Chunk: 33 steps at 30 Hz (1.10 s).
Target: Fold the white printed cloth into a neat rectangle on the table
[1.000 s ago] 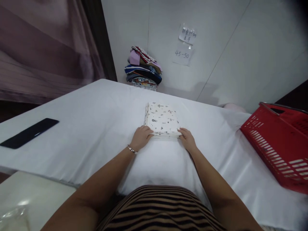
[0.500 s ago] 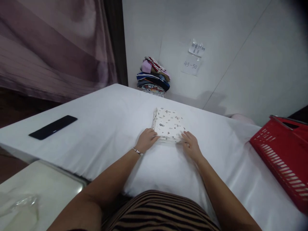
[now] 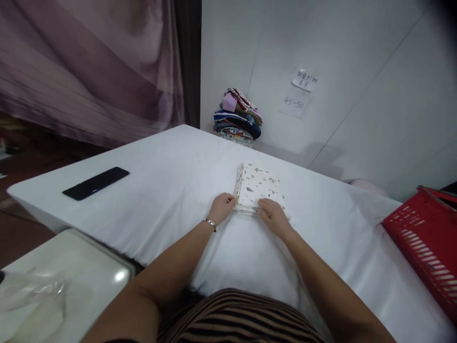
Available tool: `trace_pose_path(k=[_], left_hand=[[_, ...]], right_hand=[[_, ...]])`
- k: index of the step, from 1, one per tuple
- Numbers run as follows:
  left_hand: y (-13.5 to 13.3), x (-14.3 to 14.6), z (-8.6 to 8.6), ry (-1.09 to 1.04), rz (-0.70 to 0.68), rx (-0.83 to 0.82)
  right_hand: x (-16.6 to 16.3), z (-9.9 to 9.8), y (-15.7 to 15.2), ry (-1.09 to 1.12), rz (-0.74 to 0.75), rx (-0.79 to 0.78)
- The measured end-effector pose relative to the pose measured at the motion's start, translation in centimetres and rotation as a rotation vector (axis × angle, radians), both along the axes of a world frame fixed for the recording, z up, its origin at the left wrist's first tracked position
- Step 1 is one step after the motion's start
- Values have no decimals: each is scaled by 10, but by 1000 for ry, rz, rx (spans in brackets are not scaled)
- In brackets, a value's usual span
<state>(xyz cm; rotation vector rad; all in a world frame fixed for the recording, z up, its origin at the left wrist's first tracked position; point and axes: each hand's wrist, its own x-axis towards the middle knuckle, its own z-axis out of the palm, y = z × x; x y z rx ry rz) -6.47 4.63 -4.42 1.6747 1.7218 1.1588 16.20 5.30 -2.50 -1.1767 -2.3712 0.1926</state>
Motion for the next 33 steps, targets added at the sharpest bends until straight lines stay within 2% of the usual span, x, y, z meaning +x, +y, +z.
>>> trace_pose_path(k=[4,9,18,26,33], left_hand=[[0,-5,2,-32,-23,-104],[0,-13,9,11,-92,-205],[-2,-12,13,81,-166,-248],[0,-12,10,14,-192,-255],[0,-12,8,12,-184,-245]], right_hand=[[-36,10,12,69,61,9],[-61,7,18,-21,38,-82],[-62,6,17,-68,53,-150],[-66,8,16,-115,11,-162],[-67,5,19,-39,-30,-213]])
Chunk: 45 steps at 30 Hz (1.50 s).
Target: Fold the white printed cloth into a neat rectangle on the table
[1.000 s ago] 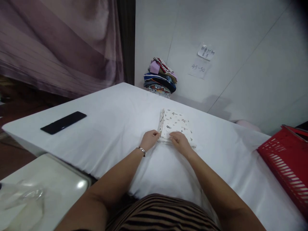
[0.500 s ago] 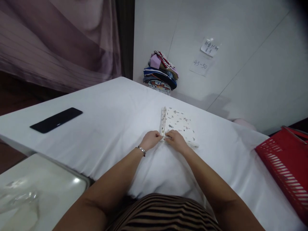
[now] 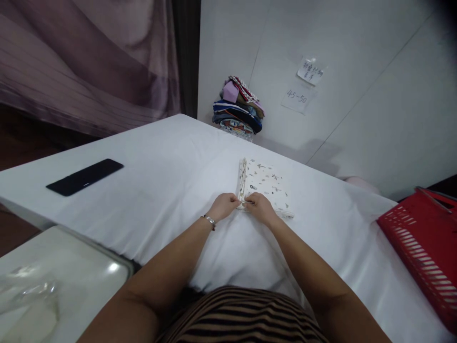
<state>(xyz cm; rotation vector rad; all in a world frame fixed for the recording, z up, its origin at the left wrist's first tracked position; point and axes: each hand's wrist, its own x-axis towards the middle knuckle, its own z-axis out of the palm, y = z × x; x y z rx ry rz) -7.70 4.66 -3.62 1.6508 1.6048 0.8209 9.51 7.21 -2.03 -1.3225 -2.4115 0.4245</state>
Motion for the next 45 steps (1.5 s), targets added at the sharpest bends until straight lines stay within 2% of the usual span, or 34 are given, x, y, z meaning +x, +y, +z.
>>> trace_pose_path(k=[3,8,14,21,27,33,39,45], left_hand=[[0,0,-1,16,-3,-10],[0,0,0,23,-9,-11],[-1,0,3,30,-6,-23],[-1,-1,2,24,-24,-23],[-1,-2,1,-19,-21,-42],[0,-2,0,-46,-22,-51],[1,-4,-3,-127,-49,-49],[3,-6,-1,-136,54,-94]], right_hand=[[2,-1,2,40,16,-18],[1,2,1,-13,39,26],[-4,-1,-6,128,-67,114],[-7,-8,-16,-8,33,131],[-7,-12,-17,5,13,149],[-6,-15,-20,-36,76,199],[-9,-18,-20,12,24,206],[-9,-15,-18,135,-26,131]])
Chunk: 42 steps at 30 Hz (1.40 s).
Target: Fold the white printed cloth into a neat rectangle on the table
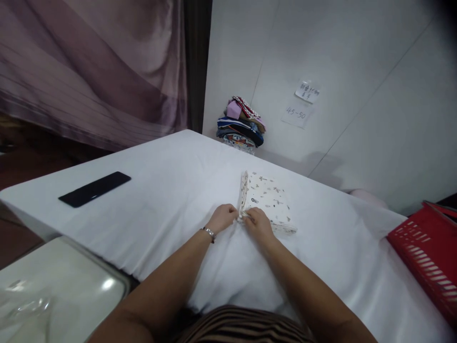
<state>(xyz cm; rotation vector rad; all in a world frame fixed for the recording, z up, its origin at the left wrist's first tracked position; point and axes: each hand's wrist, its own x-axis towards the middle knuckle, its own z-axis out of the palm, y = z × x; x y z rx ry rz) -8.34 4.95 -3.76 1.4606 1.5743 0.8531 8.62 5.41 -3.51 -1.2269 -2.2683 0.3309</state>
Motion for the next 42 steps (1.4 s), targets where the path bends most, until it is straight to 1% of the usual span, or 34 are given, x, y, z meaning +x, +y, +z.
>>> trace_pose_path(k=[4,6,11,13,15,18,20,23,26,31,35,40,42], left_hand=[[0,3,4,-114,-9,-155],[0,5,6,-168,-23,-201],[-1,7,10,-213,-23,-236],[-2,7,10,-230,-25,-246],[-2,8,9,-259,-25,-251],[-1,8,6,-291,-9,-238],[-1,8,5,-294,1,-217],[0,8,5,-293,12,-179],[0,7,4,-284,14,-157],[1,7,0,-201,18,-106],[0,7,-2,-132,-1,-89],[-1,8,-2,-128,-9,-76],[-1,8,-3,-126,-16,-71]], right_hand=[[2,1,1,114,-44,-44],[3,1,2,149,-47,-55],[3,-1,3,198,-67,-68],[3,-2,3,179,-61,-54],[4,-4,3,127,-23,-32],[5,-6,1,48,29,-5],[5,-7,0,26,36,13],[4,-6,-1,35,15,22],[1,-4,0,70,-30,-16],[-2,-4,1,98,-50,-38],[0,-6,2,100,-17,-31],[7,-7,6,94,70,-60],[9,-7,8,118,76,-65]])
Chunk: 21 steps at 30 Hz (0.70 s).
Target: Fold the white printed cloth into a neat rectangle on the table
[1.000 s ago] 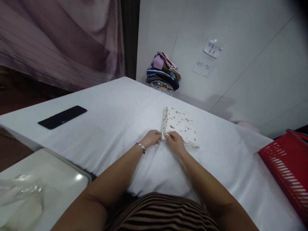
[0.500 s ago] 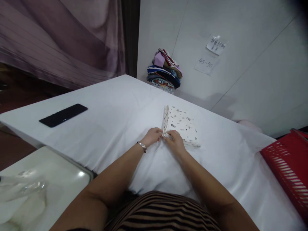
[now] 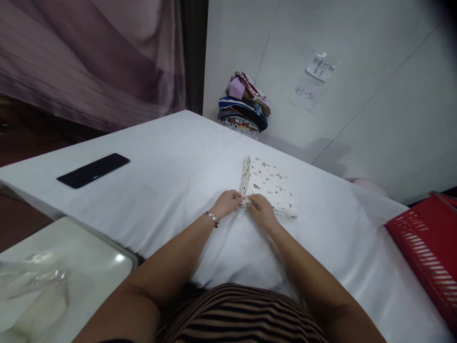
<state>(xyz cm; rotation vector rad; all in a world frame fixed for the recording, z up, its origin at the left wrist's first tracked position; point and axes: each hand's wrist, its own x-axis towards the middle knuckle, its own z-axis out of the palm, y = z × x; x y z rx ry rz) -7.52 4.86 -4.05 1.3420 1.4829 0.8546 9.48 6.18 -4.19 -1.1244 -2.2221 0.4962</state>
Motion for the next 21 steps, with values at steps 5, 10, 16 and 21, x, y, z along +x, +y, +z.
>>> trace_pose_path(k=[5,10,16,21], left_hand=[[0,1,-1,-30,13,-12],[1,1,-3,-55,26,-15],[0,1,3,-88,38,-37],[-3,2,11,-105,55,-37]], right_hand=[[-5,2,-1,119,-100,-28],[-10,0,-5,73,-113,11],[-8,2,-9,-60,-38,36],[-12,3,-9,-38,-113,22]])
